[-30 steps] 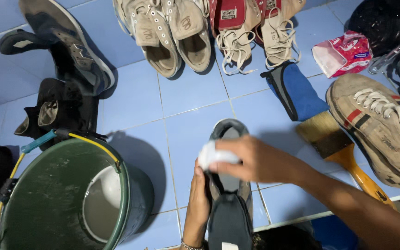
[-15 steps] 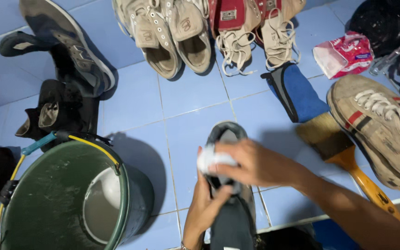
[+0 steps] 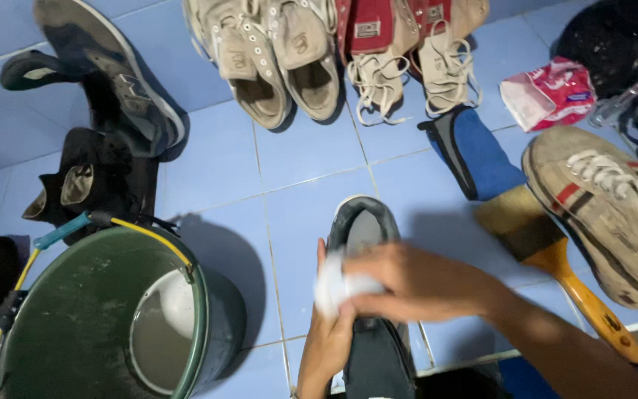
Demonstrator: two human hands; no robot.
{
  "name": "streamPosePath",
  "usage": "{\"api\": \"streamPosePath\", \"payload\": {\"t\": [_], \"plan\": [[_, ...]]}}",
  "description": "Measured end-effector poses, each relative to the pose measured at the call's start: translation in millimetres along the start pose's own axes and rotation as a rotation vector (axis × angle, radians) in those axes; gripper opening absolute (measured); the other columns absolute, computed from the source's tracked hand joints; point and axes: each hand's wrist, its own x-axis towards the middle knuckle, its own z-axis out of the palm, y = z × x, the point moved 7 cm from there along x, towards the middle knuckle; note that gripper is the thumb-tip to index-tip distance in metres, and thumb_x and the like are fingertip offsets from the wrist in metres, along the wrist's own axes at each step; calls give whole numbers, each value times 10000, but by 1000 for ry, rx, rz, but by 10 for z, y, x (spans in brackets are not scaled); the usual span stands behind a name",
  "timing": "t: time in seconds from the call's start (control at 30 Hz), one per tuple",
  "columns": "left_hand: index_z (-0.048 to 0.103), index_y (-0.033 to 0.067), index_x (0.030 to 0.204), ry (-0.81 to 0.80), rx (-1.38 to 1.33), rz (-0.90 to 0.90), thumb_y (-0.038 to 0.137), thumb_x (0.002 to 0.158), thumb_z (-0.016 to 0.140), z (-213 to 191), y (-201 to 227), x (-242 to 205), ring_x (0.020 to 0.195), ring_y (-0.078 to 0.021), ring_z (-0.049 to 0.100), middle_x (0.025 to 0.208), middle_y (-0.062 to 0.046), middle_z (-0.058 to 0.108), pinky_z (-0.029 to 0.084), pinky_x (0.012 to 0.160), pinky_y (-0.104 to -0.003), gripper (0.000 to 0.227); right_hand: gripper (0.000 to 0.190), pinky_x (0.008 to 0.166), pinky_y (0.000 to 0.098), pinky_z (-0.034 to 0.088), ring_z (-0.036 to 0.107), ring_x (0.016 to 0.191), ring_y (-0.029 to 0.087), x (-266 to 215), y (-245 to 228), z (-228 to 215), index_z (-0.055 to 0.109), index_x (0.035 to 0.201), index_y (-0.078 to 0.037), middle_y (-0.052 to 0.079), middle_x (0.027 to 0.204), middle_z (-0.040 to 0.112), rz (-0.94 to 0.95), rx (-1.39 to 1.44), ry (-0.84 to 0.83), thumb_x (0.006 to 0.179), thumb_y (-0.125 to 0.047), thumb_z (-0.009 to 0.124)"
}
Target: The person cleans the interior of a shoe by hand using a damp cloth dipped in a bucket of soapy water.
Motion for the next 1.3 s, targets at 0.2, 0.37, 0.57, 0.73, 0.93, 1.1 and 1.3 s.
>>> {"api": "streamPosePath", "payload": {"t": [0.2, 0.37, 0.57, 0.73, 0.93, 1.1, 1.3], "plan": [[115, 77, 1548, -84, -131, 79, 122, 847, 436, -22, 160, -31, 1238, -237, 523, 1420, -132, 513, 357, 1037, -342, 772, 227, 639, 327, 415, 579, 677, 172, 47, 120, 23, 633, 960, -101, 23, 786, 622, 14, -100, -34, 959, -321, 580], [-82, 109, 1562, -191, -141, 121, 119, 839, 586, 28, 117, -81, 1381, -195, 360, 1577, -93, 295, 294, 1122, -339, 985, 227, 658, 289, 441, 627, 644, 120, 49, 310, -21, 593, 847, -142, -9, 703, 705, 238, -72, -101, 943, -347, 578], [361, 6, 1461, 49, -645, 302, 481, 1005, 385, -128, 276, -32, 1524, -257, 173, 1625, -171, 221, 162, 1229, -424, 659, 278, 675, 336, 411, 563, 627, 193, -101, 128, 107, 552, 734, -131, 25, 645, 590, -81, -98, -247, 938, -292, 648], [336, 79, 1477, -10, -184, 161, 585, 969, 245, -232, 530, 62, 1497, -236, 238, 1606, -128, 274, 175, 1202, -386, 724, 313, 758, 345, 393, 503, 655, 215, -87, 126, 113, 511, 707, -136, 16, 638, 508, -35, -209, -150, 881, -329, 686], [114, 77, 1549, -251, -24, 161, 542, 976, 294, -199, 537, 76, 1535, -232, 50, 1655, -119, 63, 54, 1224, -385, 759, 297, 900, 368, 384, 619, 664, 235, -203, -132, 198, 567, 739, -145, 10, 680, 649, -261, -292, -298, 931, -349, 667], [129, 143, 1562, -182, -24, -33, 326, 969, 356, -224, 505, 186, 1524, -206, 112, 1646, -91, 126, 98, 1195, -364, 661, 275, 863, 392, 366, 613, 712, 226, -189, -103, 202, 556, 756, -170, -18, 719, 647, -250, -594, -109, 941, -357, 639], [29, 168, 1562, -229, 24, 92, 323, 986, 275, -189, 520, 267, 1516, -281, 190, 1641, -144, 167, 152, 1189, -363, 645, 118, 822, 475, 363, 575, 829, 231, -291, 18, 404, 638, 879, -247, -43, 816, 598, -288, -863, -220, 949, -342, 637]]}}
